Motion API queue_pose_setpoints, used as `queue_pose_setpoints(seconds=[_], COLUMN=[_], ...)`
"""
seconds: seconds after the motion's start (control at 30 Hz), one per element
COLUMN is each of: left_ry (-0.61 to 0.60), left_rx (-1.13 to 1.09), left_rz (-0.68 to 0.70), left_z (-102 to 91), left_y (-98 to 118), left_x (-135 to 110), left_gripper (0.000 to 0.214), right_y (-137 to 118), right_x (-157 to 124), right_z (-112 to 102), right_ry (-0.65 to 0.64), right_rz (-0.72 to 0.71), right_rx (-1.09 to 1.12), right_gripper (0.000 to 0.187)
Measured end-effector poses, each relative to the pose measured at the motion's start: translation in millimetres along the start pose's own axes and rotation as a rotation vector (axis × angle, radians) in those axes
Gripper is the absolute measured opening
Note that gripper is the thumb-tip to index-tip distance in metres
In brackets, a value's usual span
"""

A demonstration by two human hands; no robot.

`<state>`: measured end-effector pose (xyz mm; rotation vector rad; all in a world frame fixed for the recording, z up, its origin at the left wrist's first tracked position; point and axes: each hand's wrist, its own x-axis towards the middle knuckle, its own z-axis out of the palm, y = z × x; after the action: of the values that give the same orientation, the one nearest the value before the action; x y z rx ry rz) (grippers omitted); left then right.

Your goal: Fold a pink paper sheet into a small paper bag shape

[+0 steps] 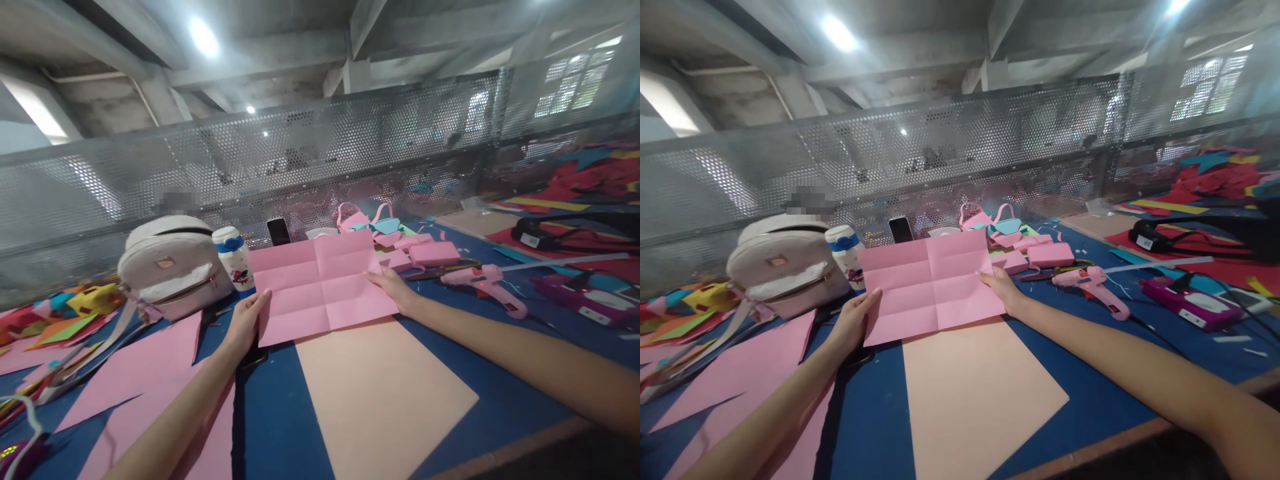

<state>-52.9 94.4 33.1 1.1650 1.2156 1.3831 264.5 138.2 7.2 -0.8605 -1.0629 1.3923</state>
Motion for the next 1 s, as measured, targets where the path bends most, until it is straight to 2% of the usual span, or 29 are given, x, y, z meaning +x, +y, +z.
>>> queue_pose_setpoints(seconds=[0.43, 0.7, 1.0], left_ry=[0.061, 0.024, 0.090], left_rx=[0.017, 0.030, -0.005], left_rz=[0.045, 0.030, 0.059], left_z=[1.6, 3.1, 2.1], left_y=[6.0, 2.5, 0.6], left_x=[-3.2, -2.3, -1.7], left_gripper=[0.055, 0.054, 0.057], right_y=[-2.2, 3.0, 2.1], right_x=[-1.7, 2.0, 8.0], right_z=[2.8, -0.3, -0.9], right_ry=[-0.010, 0.009, 0.019], right_rz=[-0.073, -0.069, -0.068], right_rx=[0.011, 0.020, 0.159], right_gripper=[0.036, 0.036, 0.032])
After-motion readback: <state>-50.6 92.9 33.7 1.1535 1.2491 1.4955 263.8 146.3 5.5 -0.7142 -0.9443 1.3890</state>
